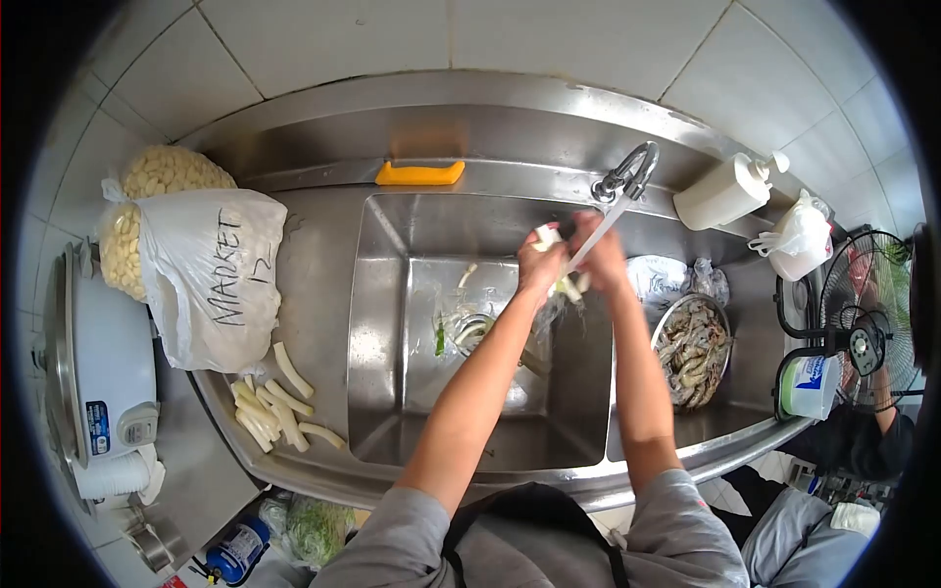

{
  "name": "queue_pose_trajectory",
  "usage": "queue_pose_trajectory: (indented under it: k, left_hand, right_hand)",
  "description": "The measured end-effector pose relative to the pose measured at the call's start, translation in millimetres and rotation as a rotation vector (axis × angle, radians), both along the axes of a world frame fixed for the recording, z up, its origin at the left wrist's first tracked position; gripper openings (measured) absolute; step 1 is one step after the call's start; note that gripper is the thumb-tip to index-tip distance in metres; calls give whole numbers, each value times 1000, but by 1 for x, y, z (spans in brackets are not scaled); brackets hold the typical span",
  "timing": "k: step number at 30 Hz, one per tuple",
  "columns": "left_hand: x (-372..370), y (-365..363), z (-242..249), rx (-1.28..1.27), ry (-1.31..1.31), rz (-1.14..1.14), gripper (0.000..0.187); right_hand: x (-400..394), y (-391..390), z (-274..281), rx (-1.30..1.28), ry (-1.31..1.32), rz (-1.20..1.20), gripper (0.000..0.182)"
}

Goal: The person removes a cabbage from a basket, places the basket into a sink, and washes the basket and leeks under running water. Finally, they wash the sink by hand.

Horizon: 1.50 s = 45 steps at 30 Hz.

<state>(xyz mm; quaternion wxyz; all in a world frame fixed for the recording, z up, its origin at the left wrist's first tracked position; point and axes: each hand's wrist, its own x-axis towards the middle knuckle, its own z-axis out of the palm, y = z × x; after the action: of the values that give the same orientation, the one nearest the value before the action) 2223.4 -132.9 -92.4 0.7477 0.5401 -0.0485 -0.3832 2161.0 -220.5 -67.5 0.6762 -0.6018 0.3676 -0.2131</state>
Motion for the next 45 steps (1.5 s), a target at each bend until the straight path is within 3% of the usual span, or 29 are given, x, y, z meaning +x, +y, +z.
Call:
queue_pose_trajectory:
  k: [2,4,5,9,12,13,16,17,18,20,22,24,27,34,35,36,38,39,42,43,45]
  left_hand:
    - [-4,11,-19,19,61,211,26]
    - [-4,33,-31,48,55,244,26]
    - [-6,41,-34,57,53,247,26]
    - [-8,57,-40,43,91,91,33]
    - [-7,63,-50,22,199,-48,33]
    - [-6,63,-54,58,193,-105,34]
    - [-10,63,-50,115,143,-167,35]
    - [-9,60,-52,97,244,-175,36]
    - [-6,56,-54,76,343,-183,38]
    - [-1,49,-62,117,364,-176,45]
    - [3,43,-74,191,579,-45,58]
    - [5,48,-77,162,597,-66,61]
    - [4,57,-85,-43,550,-255,55]
    - [-8,70,-93,-287,571,-95,47]
    - [-9,72,-85,-256,559,-93,46]
    - [-7,73,-85,-254,563,-88,46]
    - [-4,70,-82,-193,622,-98,43]
    - [-5,68,-79,-217,634,-149,41]
    - [-6,65,-83,-277,629,-238,42]
    - [-4,66,-85,-279,655,-314,42]
    - [-3,62,-89,-255,665,-366,42]
  right_hand:
    - [11,27,-22,-105,39,10,37]
    - [16,43,-47,-23,140,-74,39]
    - [17,52,-45,-112,192,-126,39]
    - [13,65,-47,-310,364,-135,38]
    - [7,64,-44,-806,501,-45,43]
    - [3,57,-38,-638,614,72,47]
    - [-3,43,-23,-577,763,139,49]
    - [0,37,-23,-256,768,129,52]
    - [-2,38,-29,-258,771,127,52]
    - [-6,49,-44,-592,568,170,53]
    - [-5,54,-54,-466,540,206,52]
    - [-2,51,-59,-62,384,174,42]
    - [0,28,-64,439,150,223,46]
    - [9,41,-78,586,41,-48,49]
    - [9,47,-88,547,-42,-103,37]
    - [13,51,-98,550,-37,-101,37]
    - [18,57,-114,203,21,-312,17]
    - [17,55,-119,75,262,-295,22]
    - [18,56,-109,7,109,-232,30]
    - [17,56,-95,-299,335,-197,33]
    - [14,52,-87,-372,368,-159,33]
